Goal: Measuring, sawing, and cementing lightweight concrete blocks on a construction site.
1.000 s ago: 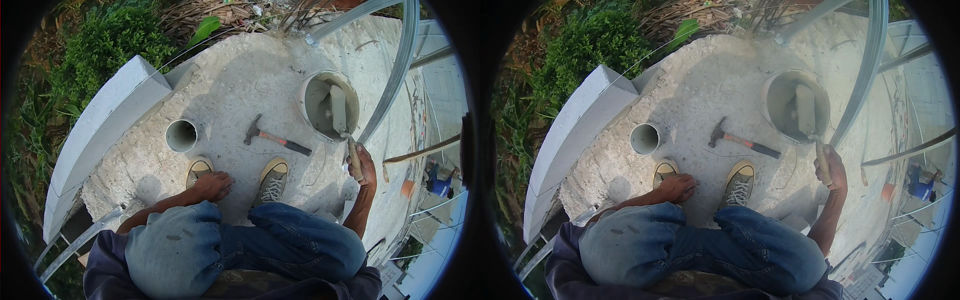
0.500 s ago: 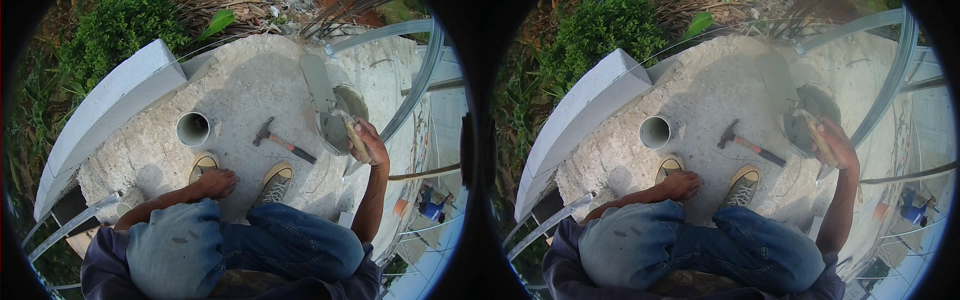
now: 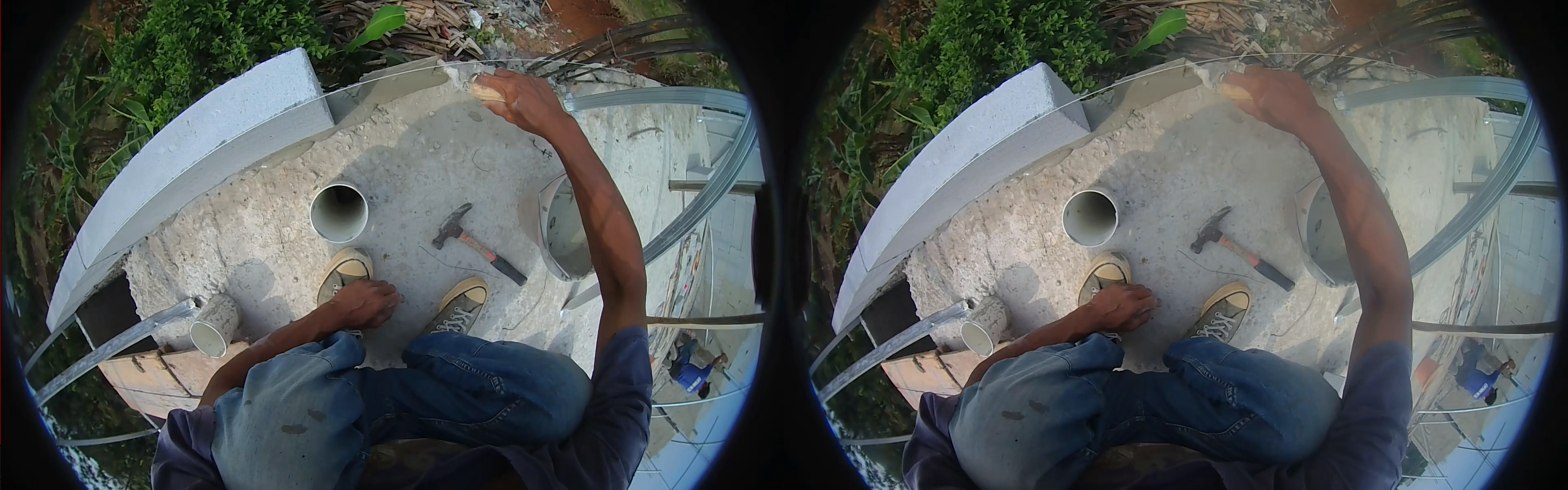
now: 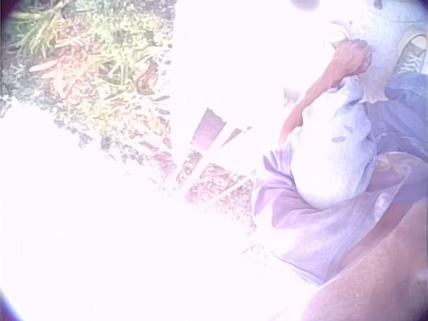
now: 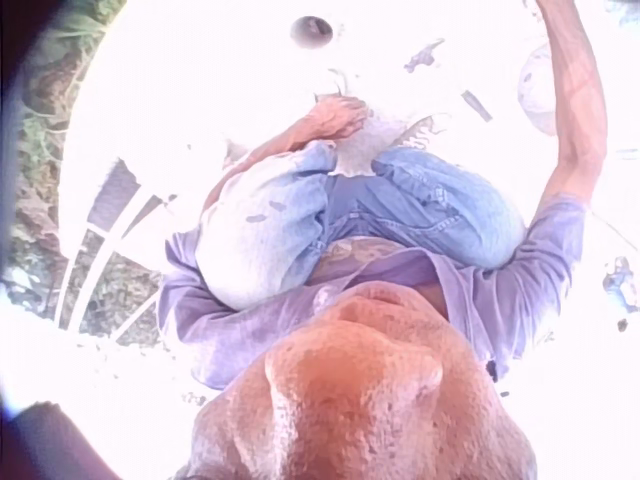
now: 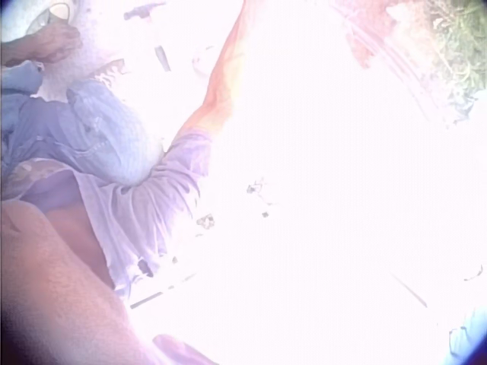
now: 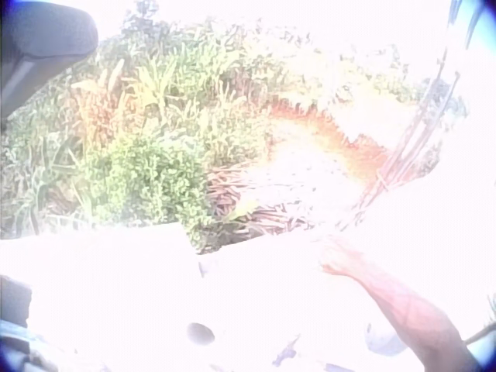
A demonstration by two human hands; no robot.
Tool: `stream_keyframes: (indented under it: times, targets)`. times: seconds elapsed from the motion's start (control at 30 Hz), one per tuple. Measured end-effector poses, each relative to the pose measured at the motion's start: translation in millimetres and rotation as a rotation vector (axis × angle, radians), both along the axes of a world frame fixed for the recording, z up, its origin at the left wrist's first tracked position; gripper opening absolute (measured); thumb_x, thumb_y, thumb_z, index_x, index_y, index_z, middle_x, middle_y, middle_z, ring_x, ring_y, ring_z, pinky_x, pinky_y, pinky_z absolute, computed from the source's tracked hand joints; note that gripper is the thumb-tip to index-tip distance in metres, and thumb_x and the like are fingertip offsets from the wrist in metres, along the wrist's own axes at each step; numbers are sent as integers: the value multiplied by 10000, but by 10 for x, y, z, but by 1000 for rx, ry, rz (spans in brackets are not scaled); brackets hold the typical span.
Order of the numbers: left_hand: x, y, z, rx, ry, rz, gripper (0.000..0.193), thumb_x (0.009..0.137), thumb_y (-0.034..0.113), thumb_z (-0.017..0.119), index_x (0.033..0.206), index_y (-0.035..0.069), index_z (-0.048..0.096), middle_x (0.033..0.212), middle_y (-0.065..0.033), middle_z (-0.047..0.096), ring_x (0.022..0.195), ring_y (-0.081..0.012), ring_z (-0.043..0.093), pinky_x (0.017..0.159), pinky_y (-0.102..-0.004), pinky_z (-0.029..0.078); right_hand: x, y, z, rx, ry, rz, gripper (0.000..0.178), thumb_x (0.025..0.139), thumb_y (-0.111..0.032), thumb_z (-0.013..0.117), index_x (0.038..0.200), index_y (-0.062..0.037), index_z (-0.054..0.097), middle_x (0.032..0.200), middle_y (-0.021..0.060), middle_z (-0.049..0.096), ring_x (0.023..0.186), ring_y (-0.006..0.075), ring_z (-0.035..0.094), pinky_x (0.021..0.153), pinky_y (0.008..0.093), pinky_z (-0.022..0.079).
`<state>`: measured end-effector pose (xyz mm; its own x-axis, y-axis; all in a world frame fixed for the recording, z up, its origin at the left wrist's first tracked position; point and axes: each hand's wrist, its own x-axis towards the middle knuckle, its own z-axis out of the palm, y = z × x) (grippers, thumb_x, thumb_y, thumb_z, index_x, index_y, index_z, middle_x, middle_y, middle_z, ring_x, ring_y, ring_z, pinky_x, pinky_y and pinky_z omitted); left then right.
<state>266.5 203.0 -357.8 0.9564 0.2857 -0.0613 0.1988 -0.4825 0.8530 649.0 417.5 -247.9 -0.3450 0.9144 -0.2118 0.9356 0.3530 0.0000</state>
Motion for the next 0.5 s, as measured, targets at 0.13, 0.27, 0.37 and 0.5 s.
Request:
stream_keyframes:
  times: [0.13, 0.27, 0.37, 0.5]
  targets:
    - [-27, 7, 14, -7, 6, 11, 245, 836, 158, 635, 1060, 59, 625, 924, -124, 635, 871, -310, 648, 746, -418, 535, 378, -65, 76, 28, -34, -44, 409, 873, -290, 684, 1250, -157, 598, 1261, 167, 610, 1065, 349, 625, 875, 448, 515]
    - [26, 54, -22, -12, 25, -10, 233, 843, 163, 638, 1053, 64, 633, 931, -121, 640, 880, -308, 648, 752, -418, 535, 853, -311, 25, 179, -7, -74, 417, 859, -280, 702, 1246, -161, 602, 1261, 163, 610, 1068, 340, 628, 890, 425, 520]
    - [-17, 13, 17, -24, 57, -19, 220, 846, 166, 637, 1045, 71, 642, 931, -116, 644, 892, -307, 648, 756, -417, 537, 734, -284, 40, 85, -8, -153, 412, 860, -268, 702, 1244, -158, 601, 1275, 151, 607, 1059, 334, 632, 880, 421, 526]
    - [30, 57, 44, -18, 52, 8, 220, 845, 166, 639, 1047, 78, 648, 939, -111, 648, 905, -306, 648, 759, -415, 539, 648, -350, -102, 277, 71, -55, 378, 839, -231, 689, 1206, -184, 615, 1157, 78, 630, 1006, 300, 637, 797, 423, 523]
